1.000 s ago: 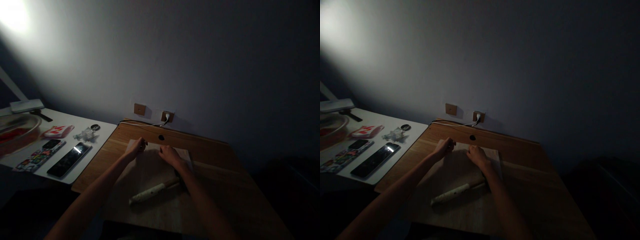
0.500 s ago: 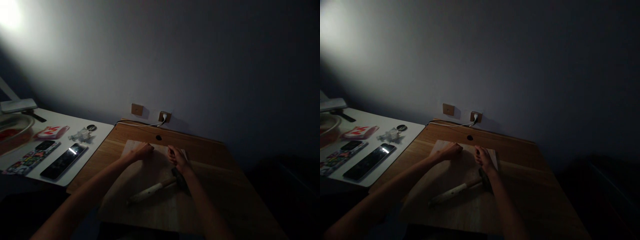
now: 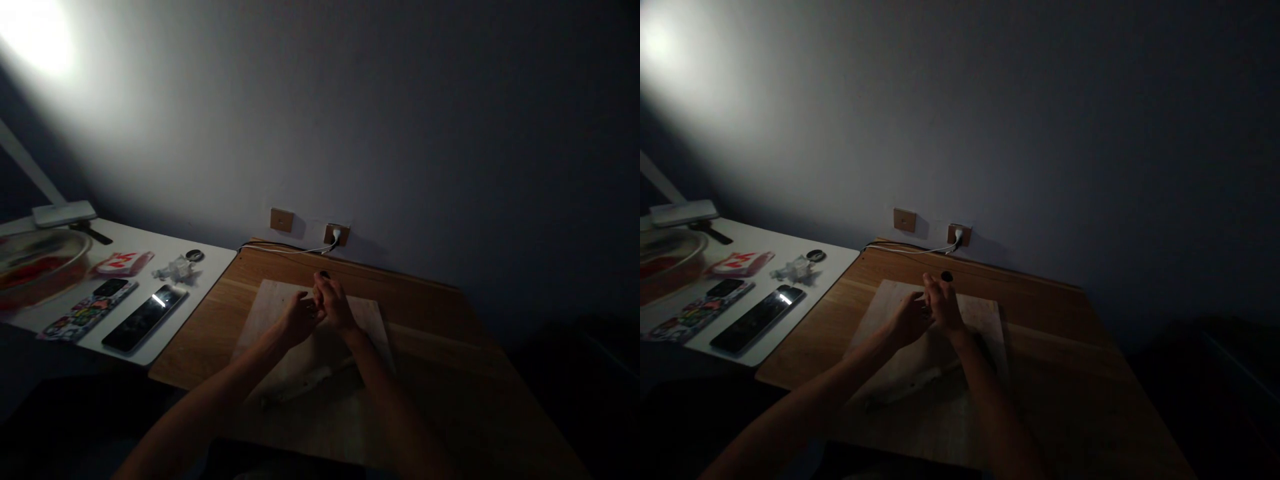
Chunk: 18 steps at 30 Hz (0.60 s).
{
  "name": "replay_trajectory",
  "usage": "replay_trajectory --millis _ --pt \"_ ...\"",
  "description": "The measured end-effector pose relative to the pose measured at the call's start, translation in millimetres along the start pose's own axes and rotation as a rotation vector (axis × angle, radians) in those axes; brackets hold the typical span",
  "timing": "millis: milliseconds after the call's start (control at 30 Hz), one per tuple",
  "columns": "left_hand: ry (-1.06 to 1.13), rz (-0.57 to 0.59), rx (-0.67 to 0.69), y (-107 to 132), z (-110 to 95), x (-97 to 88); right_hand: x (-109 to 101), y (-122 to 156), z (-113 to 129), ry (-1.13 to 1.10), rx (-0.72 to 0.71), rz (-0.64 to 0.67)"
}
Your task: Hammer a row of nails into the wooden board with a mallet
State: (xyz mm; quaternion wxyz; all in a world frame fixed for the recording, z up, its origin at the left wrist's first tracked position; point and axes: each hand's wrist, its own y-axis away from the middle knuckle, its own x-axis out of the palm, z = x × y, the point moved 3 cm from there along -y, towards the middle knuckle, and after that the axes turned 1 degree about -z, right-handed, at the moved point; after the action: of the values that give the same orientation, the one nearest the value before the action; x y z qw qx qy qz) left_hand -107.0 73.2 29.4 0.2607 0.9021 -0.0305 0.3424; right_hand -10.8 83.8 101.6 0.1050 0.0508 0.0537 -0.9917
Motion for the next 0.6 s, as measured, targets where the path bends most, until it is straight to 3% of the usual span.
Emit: replay_trajectory --millis 133,300,433,600 --pt "0.147 0.000 0.132 11 2 2.1 20 6 9 0.112 -0.109 0.116" --pt "0.355 0.056 0.113 21 -7 -0.4 14 21 21 0.255 -0.209 0.162" --pt "0.533 0.028 0.056 25 -16 -0.2 -8 33 27 0.250 -0.274 -0.002" --pt "0.498 0.057 0.000 27 -12 3.2 -35 48 25 0.156 -0.233 -0.179"
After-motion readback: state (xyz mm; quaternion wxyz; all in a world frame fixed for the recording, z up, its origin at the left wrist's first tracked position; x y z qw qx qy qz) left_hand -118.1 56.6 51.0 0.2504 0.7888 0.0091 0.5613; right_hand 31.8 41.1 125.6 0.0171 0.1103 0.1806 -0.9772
